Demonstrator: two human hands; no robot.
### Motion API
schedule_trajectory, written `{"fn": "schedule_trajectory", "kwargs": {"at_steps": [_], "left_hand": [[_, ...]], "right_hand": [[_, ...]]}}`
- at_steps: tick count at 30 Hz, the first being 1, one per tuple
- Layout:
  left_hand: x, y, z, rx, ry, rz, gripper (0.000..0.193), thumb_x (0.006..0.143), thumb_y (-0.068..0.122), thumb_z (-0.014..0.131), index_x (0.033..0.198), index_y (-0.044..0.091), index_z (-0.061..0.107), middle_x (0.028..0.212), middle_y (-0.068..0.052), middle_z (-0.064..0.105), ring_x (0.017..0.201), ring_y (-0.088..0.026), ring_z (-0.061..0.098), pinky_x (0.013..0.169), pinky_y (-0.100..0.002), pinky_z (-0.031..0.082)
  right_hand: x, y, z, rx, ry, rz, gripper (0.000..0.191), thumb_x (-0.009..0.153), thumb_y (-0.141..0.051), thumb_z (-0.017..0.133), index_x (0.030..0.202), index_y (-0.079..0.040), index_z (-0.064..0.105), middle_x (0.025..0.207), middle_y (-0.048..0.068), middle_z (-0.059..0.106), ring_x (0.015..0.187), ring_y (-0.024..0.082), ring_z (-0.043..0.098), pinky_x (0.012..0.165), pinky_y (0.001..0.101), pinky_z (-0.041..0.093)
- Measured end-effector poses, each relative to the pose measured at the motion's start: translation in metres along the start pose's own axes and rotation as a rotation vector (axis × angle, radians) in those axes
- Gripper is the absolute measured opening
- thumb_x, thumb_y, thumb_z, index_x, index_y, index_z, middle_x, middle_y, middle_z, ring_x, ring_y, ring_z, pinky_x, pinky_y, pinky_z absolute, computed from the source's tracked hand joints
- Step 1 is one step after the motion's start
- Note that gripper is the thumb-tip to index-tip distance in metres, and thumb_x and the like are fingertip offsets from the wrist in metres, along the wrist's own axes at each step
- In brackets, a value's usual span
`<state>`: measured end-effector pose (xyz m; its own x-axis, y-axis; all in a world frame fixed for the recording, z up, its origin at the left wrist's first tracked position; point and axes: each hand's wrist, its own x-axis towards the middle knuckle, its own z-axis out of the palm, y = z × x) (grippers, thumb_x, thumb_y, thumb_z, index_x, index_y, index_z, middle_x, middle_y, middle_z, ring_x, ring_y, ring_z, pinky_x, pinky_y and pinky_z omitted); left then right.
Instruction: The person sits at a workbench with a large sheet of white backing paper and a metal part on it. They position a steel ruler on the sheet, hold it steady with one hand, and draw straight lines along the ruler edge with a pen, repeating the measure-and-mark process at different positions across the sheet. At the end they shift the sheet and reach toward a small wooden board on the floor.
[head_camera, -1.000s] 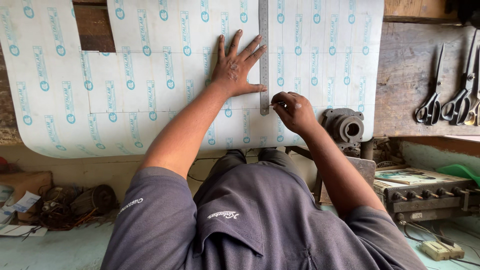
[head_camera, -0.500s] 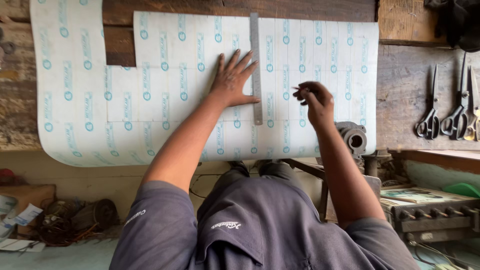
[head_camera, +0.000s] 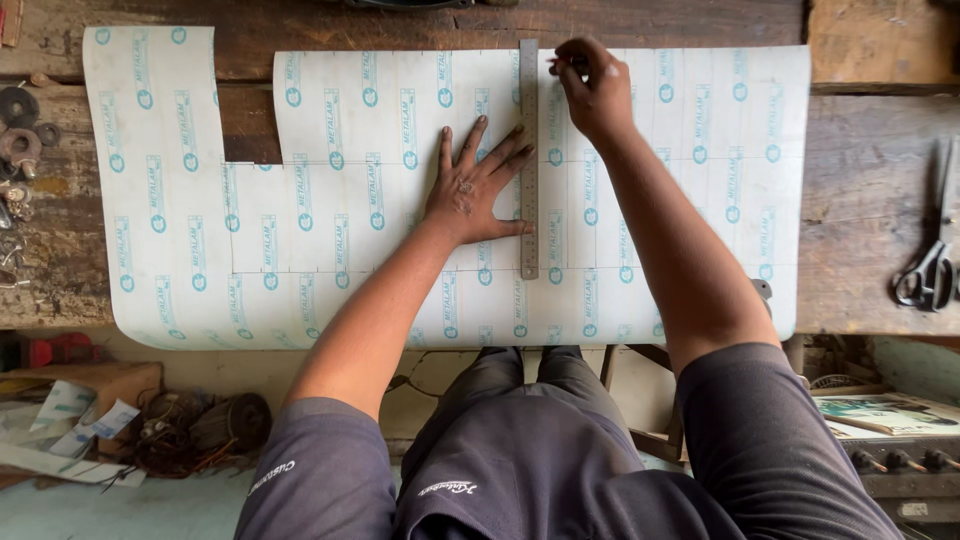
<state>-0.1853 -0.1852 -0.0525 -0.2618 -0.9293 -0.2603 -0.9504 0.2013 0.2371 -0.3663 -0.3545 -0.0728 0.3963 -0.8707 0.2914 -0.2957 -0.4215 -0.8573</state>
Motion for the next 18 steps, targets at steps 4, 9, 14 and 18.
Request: {"fn": "schedule_trajectory", "kwargs": {"at_steps": [4,9,14,18], "left_hand": [[0.0,-0.001,0.003,0.009,0.016,0.004,0.122,0.064,0.092,0.063,0.164,0.033,0.025,0.173,0.007,0.009,0.158,-0.038,0.0,0.12,-0.075,-0.003],[0.001,-0.002,0.004,0.02,0.012,0.0,0.124,0.063,0.094,0.061,0.163,0.031,0.025,0.173,0.007,0.009,0.158,-0.037,-0.001,0.12,-0.075,-0.003],[0.0,-0.003,0.007,0.01,0.015,0.009,0.124,0.064,0.096,0.059,0.164,0.03,0.026,0.173,0.006,0.008,0.158,-0.037,-0.002,0.12,-0.076,-0.003],[0.002,-0.003,0.008,0.011,0.009,0.002,0.125,0.064,0.096,0.059,0.165,0.031,0.024,0.173,0.006,0.008,0.157,-0.036,-0.004,0.12,-0.076,-0.004]], "right_hand": [[0.012,0.01,0.007,-0.079,-0.017,-0.033,0.009,0.104,-0.004,0.065,0.112,-0.001,0.067,0.104,0.013,0.079,0.103,0.022,0.079,0.086,0.0319,0.063],[0.016,0.017,0.012,-0.157,-0.032,-0.035,0.01,0.104,-0.006,0.065,0.112,-0.003,0.069,0.103,0.011,0.08,0.098,0.022,0.08,0.082,0.0334,0.062],[0.017,0.022,0.011,-0.198,-0.026,-0.081,0.01,0.105,-0.006,0.065,0.114,-0.004,0.069,0.104,0.011,0.08,0.099,0.022,0.079,0.081,0.033,0.063],[0.017,0.025,0.011,-0.235,-0.038,-0.075,0.009,0.106,-0.007,0.066,0.113,-0.005,0.071,0.101,0.01,0.079,0.09,0.021,0.079,0.075,0.0331,0.062]]}}
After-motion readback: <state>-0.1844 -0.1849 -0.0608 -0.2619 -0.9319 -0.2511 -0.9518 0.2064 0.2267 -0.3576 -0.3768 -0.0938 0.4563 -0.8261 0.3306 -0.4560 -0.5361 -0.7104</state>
